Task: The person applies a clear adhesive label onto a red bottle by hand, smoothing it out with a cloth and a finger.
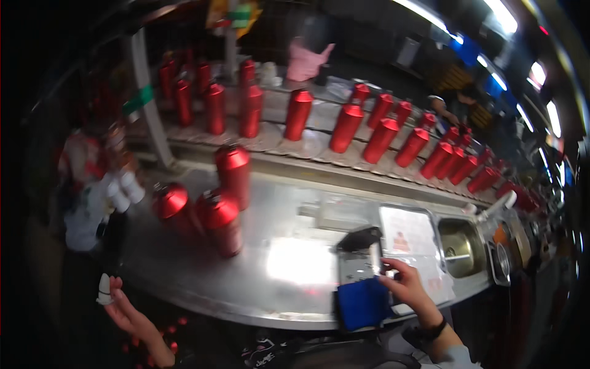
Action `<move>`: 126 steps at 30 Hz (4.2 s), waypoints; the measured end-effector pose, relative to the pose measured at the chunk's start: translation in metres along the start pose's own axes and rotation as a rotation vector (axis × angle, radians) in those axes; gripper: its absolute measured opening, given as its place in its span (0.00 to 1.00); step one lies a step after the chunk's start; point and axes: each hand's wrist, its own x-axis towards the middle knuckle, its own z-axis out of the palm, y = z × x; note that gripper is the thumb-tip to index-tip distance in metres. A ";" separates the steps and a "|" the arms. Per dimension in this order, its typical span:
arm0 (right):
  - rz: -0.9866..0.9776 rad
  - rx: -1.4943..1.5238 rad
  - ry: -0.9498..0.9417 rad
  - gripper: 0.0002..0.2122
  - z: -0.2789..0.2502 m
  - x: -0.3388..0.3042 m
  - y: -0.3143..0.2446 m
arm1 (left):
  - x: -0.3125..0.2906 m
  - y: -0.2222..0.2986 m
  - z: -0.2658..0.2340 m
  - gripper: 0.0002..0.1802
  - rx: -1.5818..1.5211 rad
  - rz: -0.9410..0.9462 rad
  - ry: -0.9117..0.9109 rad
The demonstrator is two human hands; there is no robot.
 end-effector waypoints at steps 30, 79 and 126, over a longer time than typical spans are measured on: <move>-0.248 0.346 -0.070 0.21 -0.029 -0.027 0.064 | -0.050 0.087 0.221 0.42 0.136 0.022 -0.492; -0.303 -0.048 -0.247 0.57 0.021 -0.038 0.018 | -0.213 0.174 0.302 0.28 -0.505 -1.044 -1.302; 0.083 -0.447 0.018 0.20 -0.035 0.161 0.112 | -0.170 0.095 0.303 0.42 -0.644 -1.087 -1.560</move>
